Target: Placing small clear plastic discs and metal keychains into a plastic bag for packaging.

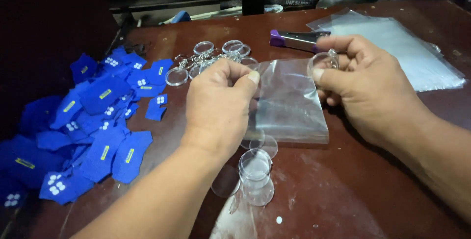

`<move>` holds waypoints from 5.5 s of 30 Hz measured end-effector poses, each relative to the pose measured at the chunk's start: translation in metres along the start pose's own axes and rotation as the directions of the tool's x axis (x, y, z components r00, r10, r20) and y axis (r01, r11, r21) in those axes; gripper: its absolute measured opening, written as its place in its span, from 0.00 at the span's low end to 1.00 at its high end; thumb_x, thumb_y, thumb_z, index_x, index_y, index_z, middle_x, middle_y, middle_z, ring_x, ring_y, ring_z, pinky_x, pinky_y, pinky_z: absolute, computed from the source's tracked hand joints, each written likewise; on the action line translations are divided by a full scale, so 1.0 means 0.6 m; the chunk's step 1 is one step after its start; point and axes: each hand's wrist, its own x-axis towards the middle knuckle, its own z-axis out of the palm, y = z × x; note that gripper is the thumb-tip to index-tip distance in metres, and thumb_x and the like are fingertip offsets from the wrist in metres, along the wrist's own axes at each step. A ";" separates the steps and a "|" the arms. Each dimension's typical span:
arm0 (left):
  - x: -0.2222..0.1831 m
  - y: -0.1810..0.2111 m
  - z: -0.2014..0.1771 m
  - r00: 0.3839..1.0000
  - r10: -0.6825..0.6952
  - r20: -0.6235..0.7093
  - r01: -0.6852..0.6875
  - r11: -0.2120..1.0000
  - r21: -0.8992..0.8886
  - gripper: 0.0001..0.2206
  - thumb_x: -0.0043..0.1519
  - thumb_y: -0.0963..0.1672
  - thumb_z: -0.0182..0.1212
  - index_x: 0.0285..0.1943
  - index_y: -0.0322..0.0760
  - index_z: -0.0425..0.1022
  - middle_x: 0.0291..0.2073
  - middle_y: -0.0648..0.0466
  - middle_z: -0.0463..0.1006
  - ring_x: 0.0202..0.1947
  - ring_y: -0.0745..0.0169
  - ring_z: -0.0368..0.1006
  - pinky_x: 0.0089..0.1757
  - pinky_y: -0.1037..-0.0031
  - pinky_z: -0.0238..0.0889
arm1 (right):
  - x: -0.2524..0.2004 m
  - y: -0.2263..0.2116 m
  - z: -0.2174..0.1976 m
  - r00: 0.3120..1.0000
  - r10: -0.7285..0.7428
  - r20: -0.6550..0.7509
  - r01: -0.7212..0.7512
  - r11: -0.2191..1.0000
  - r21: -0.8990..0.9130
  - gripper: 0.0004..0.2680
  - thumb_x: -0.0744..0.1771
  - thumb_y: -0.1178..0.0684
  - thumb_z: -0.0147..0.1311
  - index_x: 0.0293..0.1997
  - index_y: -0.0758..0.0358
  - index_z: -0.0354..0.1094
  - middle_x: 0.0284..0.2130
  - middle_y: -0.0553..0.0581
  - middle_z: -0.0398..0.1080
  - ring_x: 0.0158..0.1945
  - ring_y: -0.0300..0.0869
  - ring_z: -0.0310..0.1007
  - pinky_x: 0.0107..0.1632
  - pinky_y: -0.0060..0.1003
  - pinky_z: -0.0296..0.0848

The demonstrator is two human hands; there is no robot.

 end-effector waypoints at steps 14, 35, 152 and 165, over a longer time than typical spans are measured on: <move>0.013 -0.002 0.019 0.999 0.030 -0.031 -0.029 0.999 0.030 0.07 0.58 0.42 0.60 0.26 0.42 0.73 0.20 0.59 0.76 0.22 0.69 0.70 0.34 0.76 0.66 | 0.000 -0.020 -0.032 0.985 0.171 0.020 -0.168 0.979 -0.112 0.04 0.68 0.61 0.56 0.44 0.62 0.76 0.27 0.60 0.72 0.27 0.44 0.68 0.33 0.36 0.68; 0.015 -0.001 -0.014 0.991 -0.051 0.120 0.037 0.993 0.112 0.03 0.57 0.46 0.60 0.33 0.49 0.78 0.29 0.68 0.81 0.31 0.74 0.71 0.40 0.79 0.67 | 0.001 0.008 -0.004 0.984 0.115 -0.133 -0.118 0.993 -0.017 0.16 0.66 0.65 0.55 0.61 0.62 0.75 0.33 0.61 0.72 0.28 0.46 0.65 0.33 0.35 0.61; 0.074 -0.020 0.008 0.980 0.170 0.107 -0.193 0.943 0.270 0.05 0.55 0.46 0.59 0.32 0.53 0.81 0.32 0.71 0.85 0.36 0.72 0.77 0.41 0.73 0.68 | 0.083 0.023 0.044 0.984 -0.173 0.033 0.175 0.981 -0.085 0.04 0.71 0.60 0.56 0.39 0.62 0.66 0.28 0.57 0.74 0.24 0.40 0.73 0.29 0.33 0.78; 0.070 -0.015 0.005 0.982 0.155 0.112 -0.180 0.946 0.269 0.05 0.55 0.46 0.58 0.31 0.52 0.80 0.30 0.69 0.84 0.35 0.71 0.76 0.40 0.72 0.67 | 0.081 0.018 0.045 0.989 -0.148 0.010 0.148 0.988 -0.052 0.04 0.72 0.58 0.56 0.40 0.61 0.65 0.29 0.57 0.75 0.30 0.37 0.73 0.34 0.30 0.79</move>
